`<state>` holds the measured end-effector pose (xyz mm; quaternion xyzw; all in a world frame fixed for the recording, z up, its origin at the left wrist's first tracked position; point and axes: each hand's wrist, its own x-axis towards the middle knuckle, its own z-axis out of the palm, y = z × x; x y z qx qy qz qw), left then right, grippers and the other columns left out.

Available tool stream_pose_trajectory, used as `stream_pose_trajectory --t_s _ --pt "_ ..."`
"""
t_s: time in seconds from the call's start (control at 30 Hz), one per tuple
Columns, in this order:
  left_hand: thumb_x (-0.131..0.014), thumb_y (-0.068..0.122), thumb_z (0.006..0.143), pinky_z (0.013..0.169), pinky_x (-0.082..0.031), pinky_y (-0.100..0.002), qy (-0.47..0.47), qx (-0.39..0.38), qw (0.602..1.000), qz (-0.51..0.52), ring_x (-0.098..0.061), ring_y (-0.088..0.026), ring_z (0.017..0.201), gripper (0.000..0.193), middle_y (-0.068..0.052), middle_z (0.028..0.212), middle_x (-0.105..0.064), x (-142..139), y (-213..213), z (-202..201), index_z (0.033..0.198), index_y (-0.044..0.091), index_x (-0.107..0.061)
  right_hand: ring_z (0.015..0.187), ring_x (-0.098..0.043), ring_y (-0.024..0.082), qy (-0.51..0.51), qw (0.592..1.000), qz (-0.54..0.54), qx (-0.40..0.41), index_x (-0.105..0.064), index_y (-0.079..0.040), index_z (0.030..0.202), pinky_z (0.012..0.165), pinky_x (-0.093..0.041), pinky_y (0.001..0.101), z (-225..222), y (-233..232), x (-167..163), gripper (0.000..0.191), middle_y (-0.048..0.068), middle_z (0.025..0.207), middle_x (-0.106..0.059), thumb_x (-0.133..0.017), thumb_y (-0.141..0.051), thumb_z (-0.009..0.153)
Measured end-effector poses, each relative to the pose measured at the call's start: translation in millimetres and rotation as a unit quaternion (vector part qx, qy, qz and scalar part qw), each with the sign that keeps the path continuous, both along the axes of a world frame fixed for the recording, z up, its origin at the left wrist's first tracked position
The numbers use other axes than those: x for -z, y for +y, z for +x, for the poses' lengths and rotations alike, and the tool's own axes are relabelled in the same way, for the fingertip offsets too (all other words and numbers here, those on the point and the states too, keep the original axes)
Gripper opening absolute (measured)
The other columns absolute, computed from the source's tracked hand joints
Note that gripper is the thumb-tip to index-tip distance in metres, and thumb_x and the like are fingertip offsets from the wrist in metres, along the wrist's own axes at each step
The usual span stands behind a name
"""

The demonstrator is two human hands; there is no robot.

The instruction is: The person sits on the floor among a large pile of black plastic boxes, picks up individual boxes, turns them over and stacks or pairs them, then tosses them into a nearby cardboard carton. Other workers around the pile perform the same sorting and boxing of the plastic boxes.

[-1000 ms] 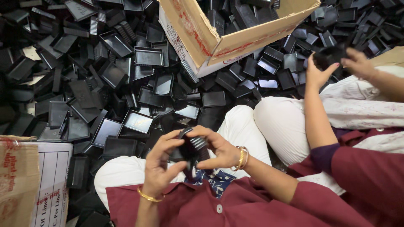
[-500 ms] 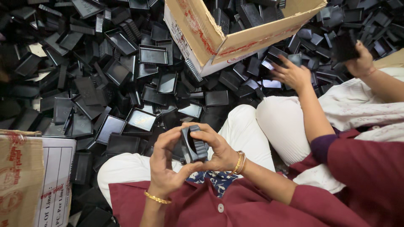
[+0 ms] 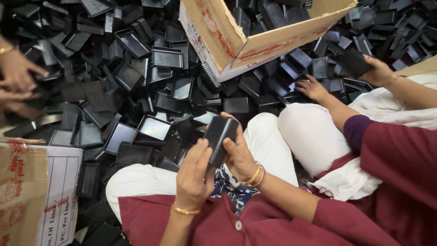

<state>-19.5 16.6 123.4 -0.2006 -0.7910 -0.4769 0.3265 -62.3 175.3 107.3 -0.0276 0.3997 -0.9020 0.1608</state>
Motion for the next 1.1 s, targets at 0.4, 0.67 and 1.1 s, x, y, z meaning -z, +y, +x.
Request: stream_pose_trajectory --t_s 0.4,0.67,1.1 --pt "-0.069 0.002 0.094 0.086 -0.057 -0.033 -0.122 -0.076 0.981 0.128 -0.069 -0.026 0.103 0.041 -0.02 0.124 -0.066 46.7 -40.6 -37.0 0.133 -0.004 -0.056 0.116 -0.065 0.027 0.408 0.686 0.515 0.312 -0.063 0.003 0.123 0.1 -0.056 0.0391 -130.8 55.3 -98.6 0.029 0.015 0.128 -0.063 -0.076 -0.001 0.098" --pt "-0.066 0.008 0.101 0.093 -0.056 -0.04 -0.253 -0.143 0.957 -0.012 -0.069 -0.031 0.108 0.028 -0.014 0.118 -0.069 131.5 -58.4 -89.9 0.128 0.013 -0.065 0.111 -0.064 0.035 0.49 0.618 0.61 0.078 -0.062 -0.006 0.129 0.097 -0.053 0.0411 -151.6 27.9 13.9 0.042 0.017 0.117 -0.067 -0.076 -0.013 0.091" --pt "-0.078 0.045 0.082 0.1 -0.045 -0.056 -0.416 -0.161 0.88 -0.16 -0.038 -0.055 0.129 0.062 -0.035 0.157 -0.014 157.8 -22.2 -203.3 0.136 0.022 -0.06 0.112 -0.062 0.042 0.095 0.68 0.717 -0.12 -0.071 -0.008 0.108 0.098 -0.05 0.0452 -167.2 -17.0 154.3 0.061 0.028 0.12 -0.064 -0.062 -0.065 0.088"
